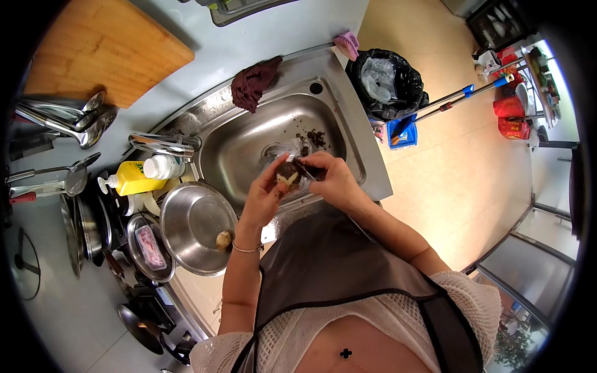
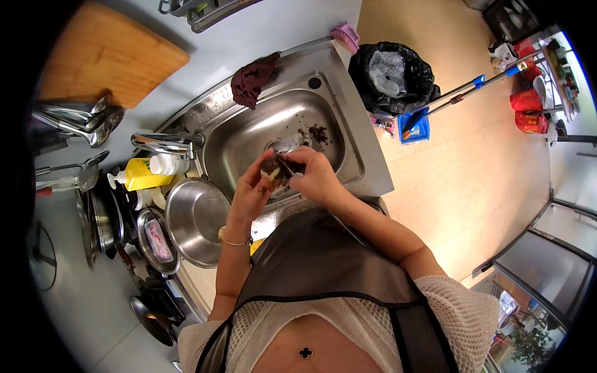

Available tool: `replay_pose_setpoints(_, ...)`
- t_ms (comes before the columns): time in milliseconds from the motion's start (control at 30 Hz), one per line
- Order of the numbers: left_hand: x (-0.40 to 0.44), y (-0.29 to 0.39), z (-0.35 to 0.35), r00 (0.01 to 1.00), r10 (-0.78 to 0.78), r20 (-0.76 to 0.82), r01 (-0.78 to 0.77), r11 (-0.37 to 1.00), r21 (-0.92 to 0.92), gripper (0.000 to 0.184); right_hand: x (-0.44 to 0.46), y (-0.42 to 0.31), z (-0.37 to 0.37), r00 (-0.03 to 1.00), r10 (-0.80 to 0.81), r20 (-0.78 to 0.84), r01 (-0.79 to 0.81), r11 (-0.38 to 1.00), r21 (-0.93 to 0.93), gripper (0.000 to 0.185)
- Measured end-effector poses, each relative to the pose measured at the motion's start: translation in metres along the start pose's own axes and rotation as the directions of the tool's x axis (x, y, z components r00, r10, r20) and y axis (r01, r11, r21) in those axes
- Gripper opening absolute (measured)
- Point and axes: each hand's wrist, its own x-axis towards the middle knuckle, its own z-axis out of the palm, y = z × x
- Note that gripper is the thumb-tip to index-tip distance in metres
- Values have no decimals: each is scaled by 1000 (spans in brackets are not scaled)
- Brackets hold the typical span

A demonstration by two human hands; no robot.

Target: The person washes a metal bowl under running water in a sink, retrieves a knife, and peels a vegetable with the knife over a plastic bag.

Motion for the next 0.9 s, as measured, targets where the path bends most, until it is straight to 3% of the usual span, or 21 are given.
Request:
replay_pose_setpoints(67,4,-1,7,988,68,-138,-69,998,-8,56,-6,-2,17,992,-89,-85,91,996,14,44)
replay_pose_setpoints(133,5,0,4,989,101,-108,-90,991,100,56,-9,-5,21,969,-176,-172,182,983,19,44)
replay_pose_setpoints(200,4,4,-3,989,129,-79,-110,972,209,57,-10,-12,20,973,-165,-160,156,985,-68,41)
replay_pose_setpoints(233,3,7,-8,996,69,-53,-53,964,262,57,-9,-16,17,974,-164,-159,155,986,-65,41)
replay_pose_setpoints(300,0,7,-13,999,7,-31,3,950,314,57,-7,-22,6,1000,7,13,-5,996,-89,42)
replay_pose_setpoints(333,0,5,-15,999,21,31,-28,965,261,57,-4,-18,2,1000,6,13,-5,996,-89,42)
replay_pose_setpoints(367,0,5,-15,995,36,94,-55,977,207,57,-1,-11,-1,997,74,32,-75,997,33,42)
replay_pose_setpoints(400,0,4,-15,995,36,93,-55,977,206,57,1,-8,-2,988,140,62,-148,977,153,43)
replay_pose_setpoints(467,1,2,-12,1000,14,-5,-12,984,176,58,1,-8,-1,991,129,46,-134,984,115,43)
replay_pose_setpoints(567,9,-2,-13,994,47,-97,-37,994,102,56,-4,-10,10,999,1,-47,3,996,93,43)
replay_pose_setpoints(633,9,0,-12,997,40,-61,-36,996,76,56,-8,-12,20,967,-188,-170,179,982,-65,48)
replay_pose_setpoints(667,9,2,-11,999,34,-25,-33,998,50,56,-7,-11,17,967,-188,-172,180,982,-64,48)
replay_pose_setpoints(733,6,2,-14,1000,6,24,-6,1000,-4,55,-5,-6,5,995,-104,0,104,994,-37,48)
replay_pose_setpoints(767,4,2,-15,997,-21,76,26,998,-59,55,-3,-16,0,1000,-5,8,5,1000,17,43)
replay_pose_setpoints(900,7,1,-8,996,-6,88,15,994,-105,54,2,-10,-6,994,107,34,-108,994,32,44)
